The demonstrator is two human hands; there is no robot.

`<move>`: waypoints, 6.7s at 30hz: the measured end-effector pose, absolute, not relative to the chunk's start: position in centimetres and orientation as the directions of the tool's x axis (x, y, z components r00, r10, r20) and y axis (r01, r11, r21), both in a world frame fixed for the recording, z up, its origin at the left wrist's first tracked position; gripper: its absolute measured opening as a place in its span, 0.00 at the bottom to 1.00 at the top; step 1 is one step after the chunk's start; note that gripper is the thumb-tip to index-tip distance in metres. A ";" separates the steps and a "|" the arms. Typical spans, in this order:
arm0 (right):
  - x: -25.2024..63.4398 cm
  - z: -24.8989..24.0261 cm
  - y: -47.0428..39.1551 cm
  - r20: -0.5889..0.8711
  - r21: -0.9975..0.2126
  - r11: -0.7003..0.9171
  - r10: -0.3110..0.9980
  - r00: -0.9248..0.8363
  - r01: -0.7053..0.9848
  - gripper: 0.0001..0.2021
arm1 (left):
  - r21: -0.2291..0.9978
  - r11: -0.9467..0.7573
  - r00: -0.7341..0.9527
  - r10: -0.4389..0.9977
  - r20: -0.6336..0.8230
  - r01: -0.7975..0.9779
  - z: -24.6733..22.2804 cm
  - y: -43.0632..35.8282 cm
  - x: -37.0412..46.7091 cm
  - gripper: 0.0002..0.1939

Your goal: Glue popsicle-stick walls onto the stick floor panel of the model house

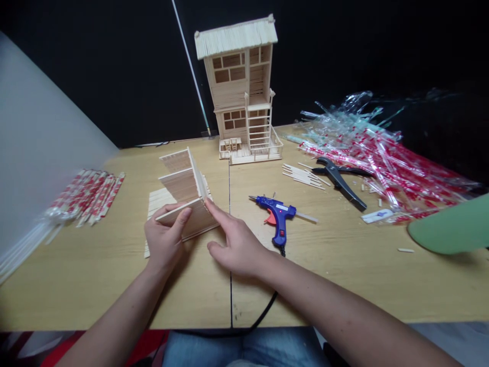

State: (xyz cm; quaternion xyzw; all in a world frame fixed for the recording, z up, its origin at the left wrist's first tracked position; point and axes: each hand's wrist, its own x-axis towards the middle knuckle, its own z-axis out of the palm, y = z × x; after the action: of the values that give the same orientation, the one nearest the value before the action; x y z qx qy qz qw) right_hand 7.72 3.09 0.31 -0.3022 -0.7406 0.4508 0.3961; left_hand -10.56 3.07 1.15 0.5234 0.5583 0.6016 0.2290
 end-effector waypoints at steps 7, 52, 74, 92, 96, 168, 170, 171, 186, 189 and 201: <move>7.5 0.4 3.1 0.307 -0.906 0.410 0.803 -0.511 0.100 0.45 | 0.906 -0.290 -0.347 0.853 0.390 0.308 0.9 3.2 -10.6 0.10; 8.6 0.2 4.2 0.262 -0.957 0.284 0.782 -0.566 -0.050 0.42 | 0.910 -0.269 -0.355 0.856 0.376 0.314 0.7 3.3 -10.5 0.11; 8.5 -0.7 3.5 0.144 -0.946 0.271 0.844 -0.517 0.179 0.38 | 0.925 -0.221 -0.221 0.929 0.296 0.309 0.1 3.4 -11.3 0.14; 8.0 0.8 3.1 0.222 -0.871 0.398 0.843 -0.490 0.289 0.42 | 0.931 -0.242 -0.234 0.922 0.308 0.272 0.0 3.4 -10.9 0.12; 8.0 0.8 3.2 0.221 -0.877 0.393 0.840 -0.496 0.276 0.41 | 0.935 -0.239 -0.244 0.921 0.303 0.262 -0.1 3.4 -10.9 0.11; 8.3 1.2 3.2 0.118 -0.913 0.308 0.828 -0.549 0.268 0.44 | 0.964 -0.135 -0.241 0.952 0.191 0.229 0.5 3.4 -10.9 0.08; 8.2 1.2 3.3 0.119 -0.912 0.310 0.827 -0.549 0.270 0.44 | 0.965 -0.132 -0.240 0.953 0.187 0.228 0.6 3.4 -10.9 0.08; 8.2 1.2 3.3 0.119 -0.911 0.311 0.828 -0.548 0.271 0.44 | 0.965 -0.131 -0.238 0.954 0.185 0.226 0.6 3.4 -10.9 0.08; 8.1 0.9 3.1 0.147 -0.919 0.313 0.836 -0.528 0.240 0.45 | 0.969 -0.139 -0.249 0.950 0.189 0.206 0.3 3.4 -10.9 0.09; 8.2 0.6 3.1 0.162 -0.918 0.324 0.834 -0.528 0.230 0.45 | 0.970 -0.140 -0.253 0.949 0.188 0.197 0.4 3.3 -10.8 0.10; 8.0 0.8 3.1 0.180 -0.917 0.334 0.834 -0.521 0.219 0.45 | 0.976 -0.119 -0.218 0.963 0.159 0.182 0.9 3.3 -10.9 0.10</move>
State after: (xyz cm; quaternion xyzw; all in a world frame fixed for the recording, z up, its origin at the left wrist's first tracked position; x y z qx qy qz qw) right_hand 8.02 3.10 0.83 -0.3540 -0.7436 0.4557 0.3378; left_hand -10.87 3.35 0.91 0.5125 0.5586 0.5450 0.3581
